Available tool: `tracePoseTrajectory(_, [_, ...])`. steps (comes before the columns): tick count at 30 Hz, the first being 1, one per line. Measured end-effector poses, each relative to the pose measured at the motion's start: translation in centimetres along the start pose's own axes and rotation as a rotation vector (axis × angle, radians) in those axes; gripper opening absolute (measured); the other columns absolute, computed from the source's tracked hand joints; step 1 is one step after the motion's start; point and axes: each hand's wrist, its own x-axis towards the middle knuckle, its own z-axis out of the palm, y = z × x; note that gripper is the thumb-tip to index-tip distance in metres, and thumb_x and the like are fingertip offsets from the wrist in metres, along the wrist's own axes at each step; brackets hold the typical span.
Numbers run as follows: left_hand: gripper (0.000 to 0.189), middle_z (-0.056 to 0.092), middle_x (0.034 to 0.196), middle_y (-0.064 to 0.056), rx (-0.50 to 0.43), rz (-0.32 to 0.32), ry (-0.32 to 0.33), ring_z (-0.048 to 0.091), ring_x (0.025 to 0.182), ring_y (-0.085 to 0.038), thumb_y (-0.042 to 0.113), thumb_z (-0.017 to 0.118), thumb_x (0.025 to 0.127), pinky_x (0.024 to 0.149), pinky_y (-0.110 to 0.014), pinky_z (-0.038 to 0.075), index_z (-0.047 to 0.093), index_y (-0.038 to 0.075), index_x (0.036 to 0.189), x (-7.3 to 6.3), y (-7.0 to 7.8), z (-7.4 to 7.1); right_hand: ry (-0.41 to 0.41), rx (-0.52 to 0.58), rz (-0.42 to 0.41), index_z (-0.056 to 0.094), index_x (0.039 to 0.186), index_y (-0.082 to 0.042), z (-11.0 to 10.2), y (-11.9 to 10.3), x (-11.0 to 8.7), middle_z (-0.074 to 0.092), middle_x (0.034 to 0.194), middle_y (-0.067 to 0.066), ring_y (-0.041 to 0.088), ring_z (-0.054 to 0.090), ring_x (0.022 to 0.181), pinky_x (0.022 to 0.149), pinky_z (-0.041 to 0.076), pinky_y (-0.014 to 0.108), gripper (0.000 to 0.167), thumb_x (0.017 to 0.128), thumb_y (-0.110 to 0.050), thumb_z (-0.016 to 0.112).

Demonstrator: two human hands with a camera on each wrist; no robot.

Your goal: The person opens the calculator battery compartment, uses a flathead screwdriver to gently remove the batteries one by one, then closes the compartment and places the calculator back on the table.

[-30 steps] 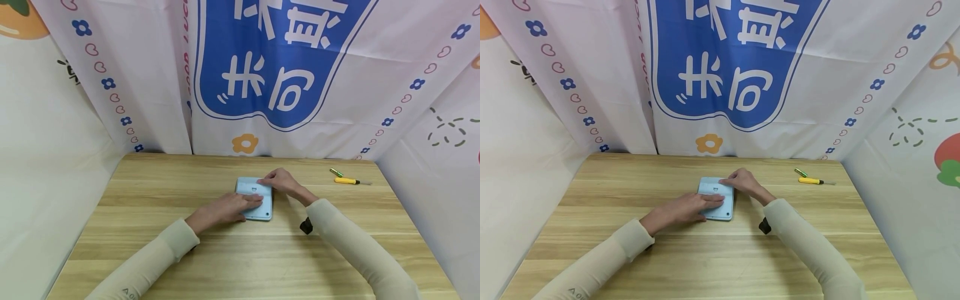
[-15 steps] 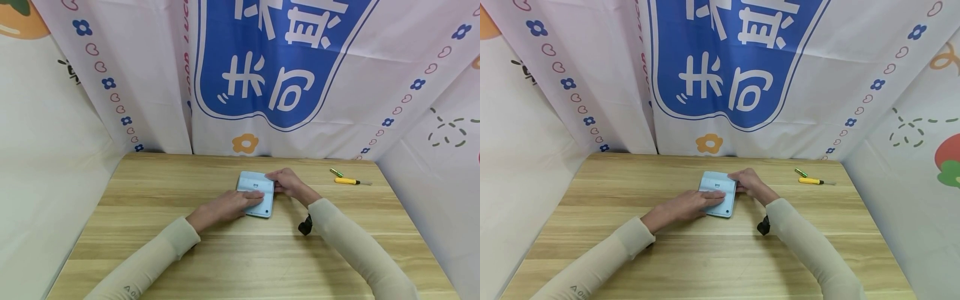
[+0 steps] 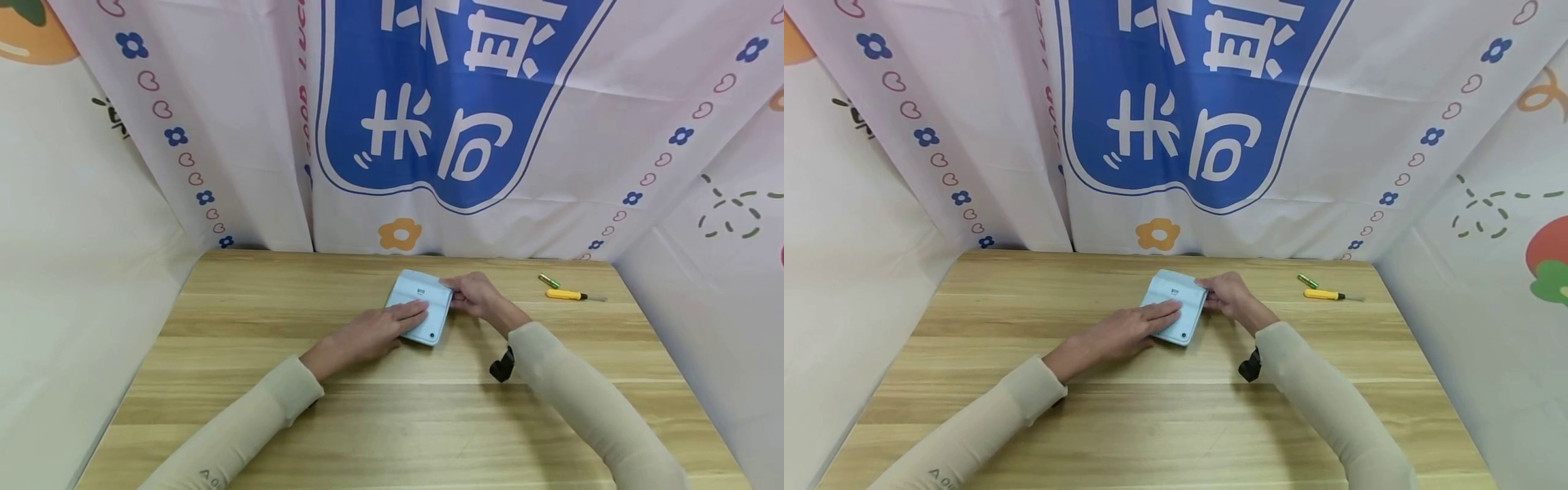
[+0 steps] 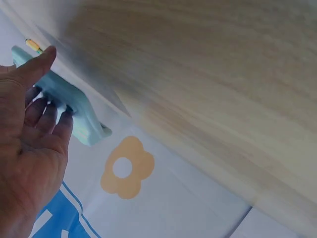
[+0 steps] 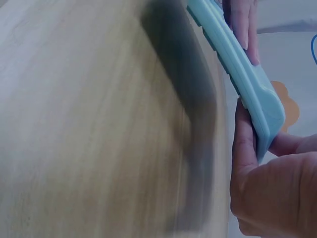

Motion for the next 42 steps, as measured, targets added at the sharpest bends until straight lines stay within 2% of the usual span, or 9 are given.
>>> tracePoseTrajectory(8, [0.062,0.034,0.171,-0.014,0.078,0.001,0.09,0.036,0.157,-0.027,0.002,0.065,0.104,0.123,-0.039,0.036,0.04,-0.001,0.16,0.0,0.1,0.0,0.003,0.063,-0.005,0.066,0.126,0.013,-0.2,-0.6,-0.4,0.079,0.084,0.009,0.017,0.078,0.077,0.074,0.065,0.029,0.029,0.103,-0.006,0.068])
tracePoseTrajectory(12, [0.061,0.036,0.169,-0.017,0.122,-0.019,0.133,0.036,0.157,-0.03,-0.005,0.062,0.103,0.123,-0.041,0.037,0.04,-0.003,0.16,0.2,0.2,0.0,0.0,0.09,-0.015,0.066,0.126,0.013,-0.4,-0.8,-0.7,0.079,0.084,0.01,0.017,0.078,0.076,0.077,0.065,0.029,0.027,0.104,-0.004,0.065])
tracePoseTrajectory(17, [0.063,0.041,0.166,-0.02,0.188,-0.037,0.187,0.04,0.155,-0.031,-0.011,0.064,0.099,0.124,-0.041,0.036,0.043,-0.005,0.158,0.4,0.3,-0.1,-0.029,0.152,-0.022,0.064,0.125,0.013,-0.5,-0.9,-0.9,0.078,0.086,0.012,0.018,0.078,0.078,0.083,0.064,0.031,0.024,0.106,-0.001,0.059])
tracePoseTrajectory(22, [0.06,0.047,0.161,-0.022,0.256,-0.029,0.256,0.046,0.151,-0.032,-0.012,0.067,0.096,0.124,-0.041,0.036,0.049,-0.008,0.153,0.6,0.2,-0.1,-0.056,0.203,-0.019,0.056,0.137,0.016,-0.5,-1.0,-1.1,0.078,0.089,0.012,0.018,0.079,0.082,0.09,0.063,0.033,0.033,0.108,0.001,0.053])
tracePoseTrajectory(26, [0.057,0.05,0.158,-0.025,0.298,-0.011,0.274,0.048,0.149,-0.034,-0.011,0.068,0.096,0.123,-0.042,0.038,0.05,-0.011,0.15,0.5,0.2,0.0,-0.053,0.215,-0.026,0.048,0.145,0.017,-0.3,-0.9,-1.3,0.078,0.091,0.011,0.017,0.078,0.083,0.089,0.063,0.031,0.039,0.11,0.0,0.05])
tracePoseTrajectory(30, [0.055,0.05,0.157,-0.028,0.327,-0.008,0.278,0.049,0.148,-0.036,-0.011,0.066,0.098,0.122,-0.043,0.039,0.049,-0.013,0.15,0.5,0.2,0.1,-0.032,0.226,-0.042,0.046,0.148,0.017,0.0,-0.8,-1.5,0.075,0.102,0.015,0.015,0.077,0.085,0.086,0.062,0.026,0.041,0.111,-0.001,0.048])
tracePoseTrajectory(34, [0.057,0.048,0.157,-0.03,0.298,-0.023,0.286,0.048,0.148,-0.037,-0.014,0.064,0.097,0.122,-0.044,0.038,0.046,-0.014,0.151,0.4,0.2,0.0,-0.014,0.202,-0.097,0.045,0.148,0.017,0.4,-0.6,-1.7,0.072,0.109,0.015,0.011,0.073,0.086,0.081,0.062,0.021,0.042,0.111,-0.002,0.047])
tracePoseTrajectory(38, [0.056,0.048,0.156,-0.031,0.219,-0.031,0.318,0.048,0.148,-0.039,-0.017,0.061,0.098,0.122,-0.045,0.038,0.045,-0.015,0.151,0.4,0.3,-0.2,-0.002,0.172,-0.153,0.05,0.143,0.019,0.8,-0.5,-2.1,0.071,0.094,0.008,0.008,0.066,0.079,0.076,0.059,0.02,0.041,0.112,-0.007,0.048])
tracePoseTrajectory(42, [0.053,0.048,0.156,-0.032,0.128,-0.044,0.333,0.047,0.148,-0.04,-0.016,0.056,0.101,0.122,-0.047,0.038,0.042,-0.015,0.152,0.3,0.3,-0.6,0.003,0.169,-0.175,0.054,0.136,0.017,1.3,-0.5,-2.1,0.071,0.09,0.004,0.009,0.067,0.081,0.085,0.06,0.026,0.038,0.113,-0.011,0.047])
